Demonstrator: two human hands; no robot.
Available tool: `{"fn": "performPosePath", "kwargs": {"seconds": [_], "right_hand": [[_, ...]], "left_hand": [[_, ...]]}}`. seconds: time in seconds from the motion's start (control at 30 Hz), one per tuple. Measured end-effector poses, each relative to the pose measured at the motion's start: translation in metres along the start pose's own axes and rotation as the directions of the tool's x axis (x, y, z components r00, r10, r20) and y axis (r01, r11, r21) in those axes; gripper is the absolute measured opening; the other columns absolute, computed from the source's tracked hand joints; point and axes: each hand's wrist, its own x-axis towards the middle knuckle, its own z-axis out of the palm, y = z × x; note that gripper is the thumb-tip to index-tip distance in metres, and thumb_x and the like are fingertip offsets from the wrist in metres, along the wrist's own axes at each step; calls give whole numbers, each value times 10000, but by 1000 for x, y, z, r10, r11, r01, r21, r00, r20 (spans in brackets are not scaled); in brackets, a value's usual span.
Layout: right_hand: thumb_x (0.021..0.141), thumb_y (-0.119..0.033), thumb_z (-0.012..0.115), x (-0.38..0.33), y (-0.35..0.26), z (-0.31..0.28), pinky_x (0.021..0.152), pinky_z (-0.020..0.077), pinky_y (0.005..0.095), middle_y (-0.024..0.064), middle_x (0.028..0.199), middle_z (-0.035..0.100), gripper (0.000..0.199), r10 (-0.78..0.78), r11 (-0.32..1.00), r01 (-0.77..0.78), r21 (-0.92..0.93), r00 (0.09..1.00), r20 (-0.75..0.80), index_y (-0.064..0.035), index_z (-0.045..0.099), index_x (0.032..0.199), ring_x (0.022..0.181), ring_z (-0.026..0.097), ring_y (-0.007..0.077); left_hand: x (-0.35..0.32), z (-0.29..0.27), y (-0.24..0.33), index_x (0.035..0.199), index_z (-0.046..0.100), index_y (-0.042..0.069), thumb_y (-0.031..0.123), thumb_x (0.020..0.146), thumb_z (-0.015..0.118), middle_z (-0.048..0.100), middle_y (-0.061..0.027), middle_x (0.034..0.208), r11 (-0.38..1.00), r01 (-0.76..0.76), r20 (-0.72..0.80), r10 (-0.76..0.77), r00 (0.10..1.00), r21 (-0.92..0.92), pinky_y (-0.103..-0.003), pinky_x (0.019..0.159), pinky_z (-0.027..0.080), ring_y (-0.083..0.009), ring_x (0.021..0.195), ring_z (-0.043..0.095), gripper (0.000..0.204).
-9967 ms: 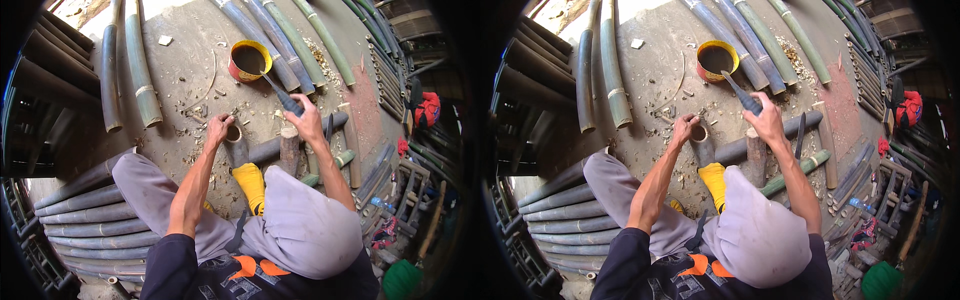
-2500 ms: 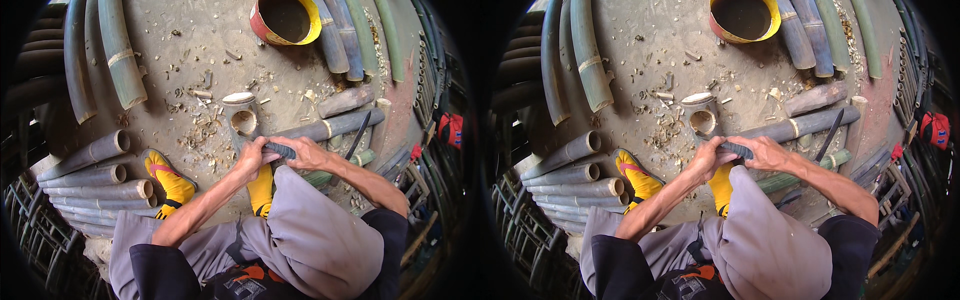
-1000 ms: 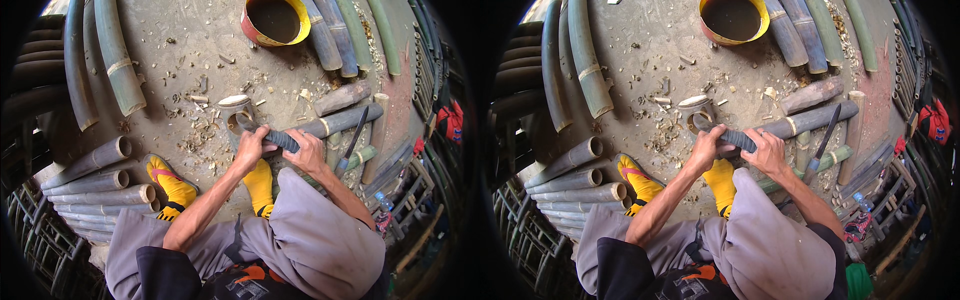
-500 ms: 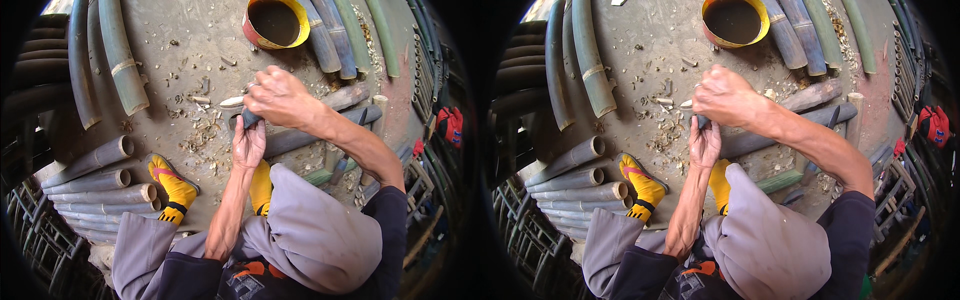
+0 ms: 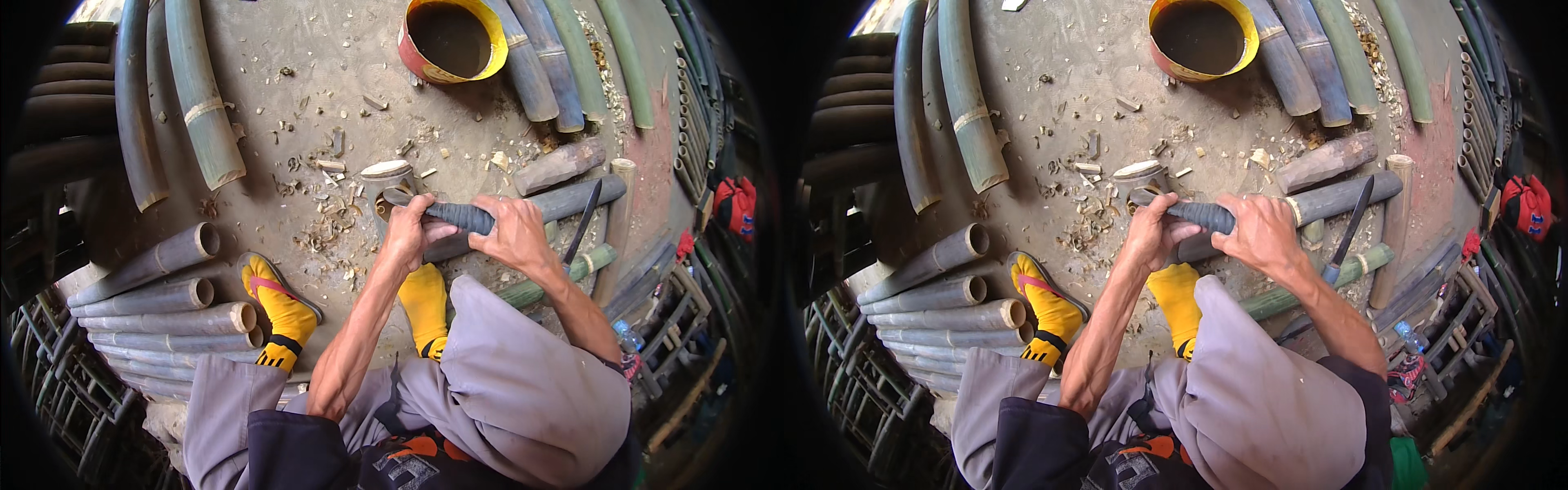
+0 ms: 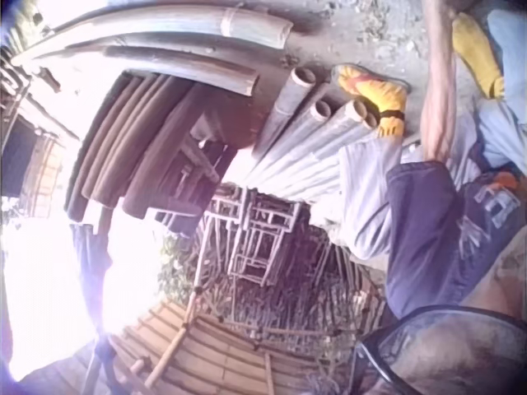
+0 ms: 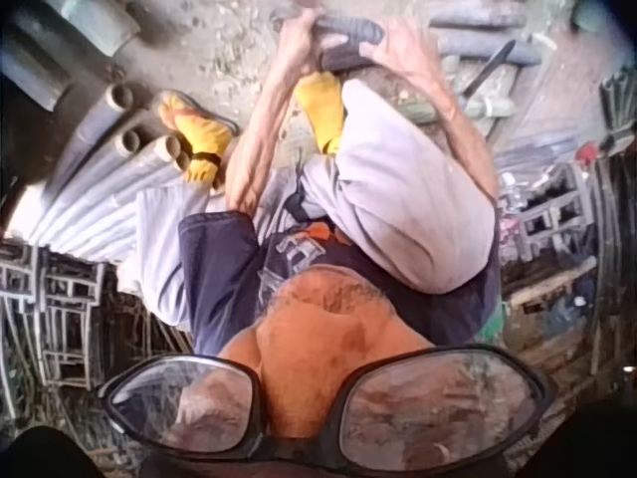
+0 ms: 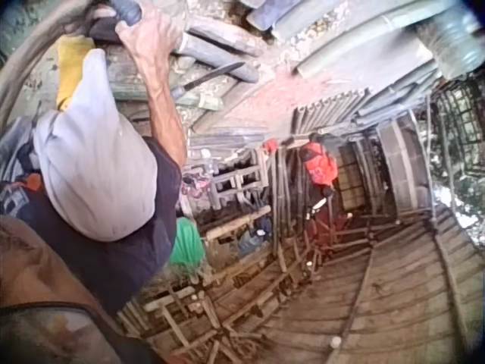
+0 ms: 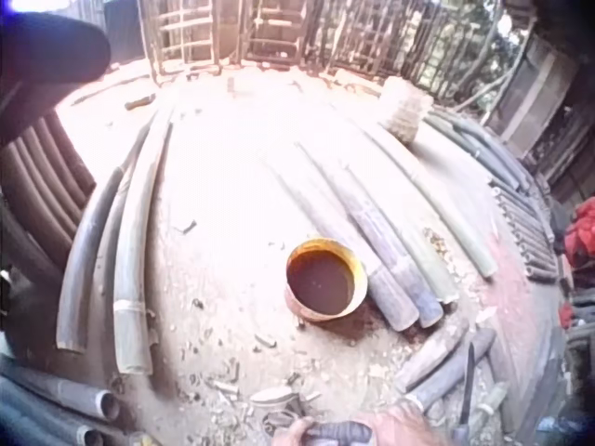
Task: The person fits two bamboo poles together, hammers the joint with a wooden mallet while holding a machete against it, and applies a liquid coating to the inner edge of the bamboo joint using a small brush.
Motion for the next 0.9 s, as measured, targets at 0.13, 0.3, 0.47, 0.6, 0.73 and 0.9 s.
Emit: {"fn": "performPosePath", "kwargs": {"seconds": [0.13,0.3,0.47,0.6,0.73,0.9], "right_hand": [[659,-232,716,23,-14,-23,647,489,409,106,743,636,274,-404,868,349,-352,910,-93,-96,657,889,739,634,293],[678,-160,670,49,-44,-24,648,490,373,71,747,639,182,-725,547,543,-636,688,-36,-85,642,841,776,635,232],[687,-157,662,17,-7,-9,695,507,403,111,795,656,239,-431,846,414,-337,902,27,-96,634,916,800,641,293],[720,-167,677,-29,5,0,727,508,383,140,870,667,346,-97,963,38,266,972,213,-83,620,1050,809,654,287],[782,-210,707,-48,-2,25,693,499,330,79,852,641,376,-31,614,200,763,973,-230,-32,599,1096,749,626,194],[869,-264,662,-37,-20,21,564,427,211,8,782,574,322,148,346,170,923,961,-232,2,552,1015,639,507,44]], "left_hand": [[0,-12,-15,1128,535,-85,240,967,502,615,-177,1081,920,-93,194,178,965,-382,-328,832,570,-244,965,642,365],[3,-16,-32,1271,441,-17,226,972,511,533,-140,1257,664,-31,242,315,918,-747,-388,986,491,-244,1149,557,392],[-9,-25,-40,1273,473,-5,274,964,524,574,-136,1215,883,-36,277,185,943,-468,-404,962,498,-239,1118,576,419],[-34,-19,-51,1419,313,-15,157,776,690,520,-123,1270,993,-97,480,50,876,73,-351,995,426,-230,1167,521,765],[-45,10,-42,1474,173,32,70,668,762,368,-111,1387,840,-414,601,138,788,349,-328,1027,373,-204,1222,447,999],[-61,24,-24,1468,194,58,12,665,747,388,-107,1359,843,-367,532,116,839,394,-323,912,482,-176,1165,472,976]]}}
